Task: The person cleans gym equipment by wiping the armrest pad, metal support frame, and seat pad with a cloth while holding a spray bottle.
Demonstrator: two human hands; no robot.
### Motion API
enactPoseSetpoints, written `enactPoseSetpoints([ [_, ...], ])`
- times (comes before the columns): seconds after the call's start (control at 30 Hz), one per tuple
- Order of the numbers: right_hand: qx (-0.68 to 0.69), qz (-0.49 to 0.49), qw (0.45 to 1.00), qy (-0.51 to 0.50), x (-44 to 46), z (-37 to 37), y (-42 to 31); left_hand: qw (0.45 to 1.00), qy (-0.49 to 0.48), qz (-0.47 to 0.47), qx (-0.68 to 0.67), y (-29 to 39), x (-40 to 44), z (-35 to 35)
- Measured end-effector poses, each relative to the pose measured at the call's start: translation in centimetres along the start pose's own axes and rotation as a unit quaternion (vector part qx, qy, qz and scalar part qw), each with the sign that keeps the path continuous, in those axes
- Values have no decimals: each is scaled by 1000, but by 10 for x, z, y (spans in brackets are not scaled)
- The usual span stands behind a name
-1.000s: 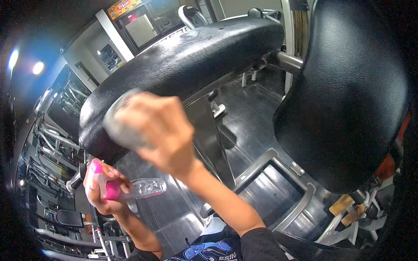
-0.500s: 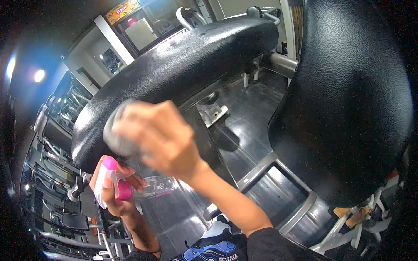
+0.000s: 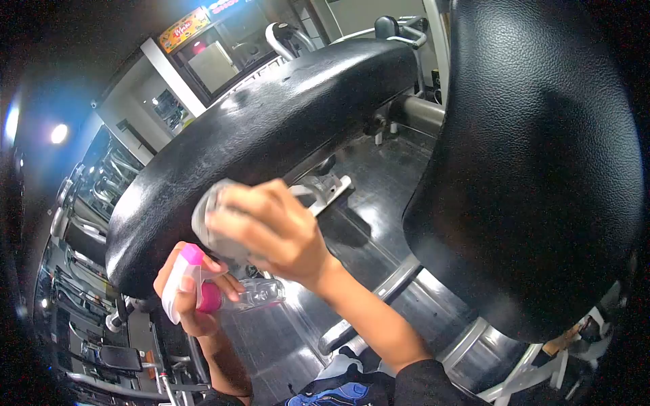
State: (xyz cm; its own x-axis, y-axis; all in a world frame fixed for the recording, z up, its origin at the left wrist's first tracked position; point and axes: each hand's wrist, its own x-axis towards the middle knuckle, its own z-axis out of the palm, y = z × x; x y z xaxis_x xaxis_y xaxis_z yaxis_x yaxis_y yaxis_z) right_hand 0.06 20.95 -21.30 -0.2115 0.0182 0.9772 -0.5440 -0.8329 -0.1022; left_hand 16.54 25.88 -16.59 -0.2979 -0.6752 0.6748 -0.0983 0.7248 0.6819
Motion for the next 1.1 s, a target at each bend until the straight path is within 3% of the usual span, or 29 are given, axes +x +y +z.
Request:
enactPoseSetpoints([
  [0.1,-21,-20,1000,-2,-3,-20,24,1000,13,-7,-16,-1,4,10],
  [0.13,-110,-20,992,53,5,-25,34,1000,11,-7,-15,-1,6,12],
  [0.23,-165,158,956,182,25,-49,59,1000,-4,-17,-18,-1,9,17],
  [0.3,-179,133,960,169,29,-45,57,1000,-19,-20,-11,-1,12,20],
  [0.33,-124,108,972,168,27,-38,51,1000,-22,-17,-12,-2,13,23],
  [0.43,-23,-16,999,23,9,-28,29,999,-28,-22,-26,-6,20,35],
  [0.5,-13,-15,1000,-24,-1,-30,28,999,-39,25,2,-6,26,41],
  [0.53,-18,-25,1000,-6,3,-36,41,999,-42,25,1,-6,27,44],
  [0.6,-158,5,984,87,18,-56,57,999,-38,-8,-16,-4,27,50],
  [0.63,-213,51,963,160,26,-59,74,999,-38,-7,-17,-3,28,52],
  [0.67,-154,173,950,208,30,-63,79,999,-39,-7,4,-2,29,54],
  [0.7,-168,190,941,223,35,-65,85,999,-40,-6,26,-2,30,55],
  [0.77,-216,100,950,204,37,-58,81,998,-50,-6,37,-5,33,54],
  [0.83,-124,79,974,172,30,-45,57,997,-62,-7,45,-7,34,53],
  [0.9,-41,26,996,68,13,-42,44,996,-65,-2,55,-8,34,53],
  [0.97,-80,22,992,90,17,-46,50,997,-64,3,47,-8,35,54],
  [1.0,-173,22,974,145,21,-49,64,998,-57,-11,37,-6,37,57],
  [1.03,-204,49,960,188,34,-55,76,998,-51,-24,28,-5,38,58],
  [1.1,-236,229,904,275,58,-61,82,998,-52,-30,23,-5,40,58],
])
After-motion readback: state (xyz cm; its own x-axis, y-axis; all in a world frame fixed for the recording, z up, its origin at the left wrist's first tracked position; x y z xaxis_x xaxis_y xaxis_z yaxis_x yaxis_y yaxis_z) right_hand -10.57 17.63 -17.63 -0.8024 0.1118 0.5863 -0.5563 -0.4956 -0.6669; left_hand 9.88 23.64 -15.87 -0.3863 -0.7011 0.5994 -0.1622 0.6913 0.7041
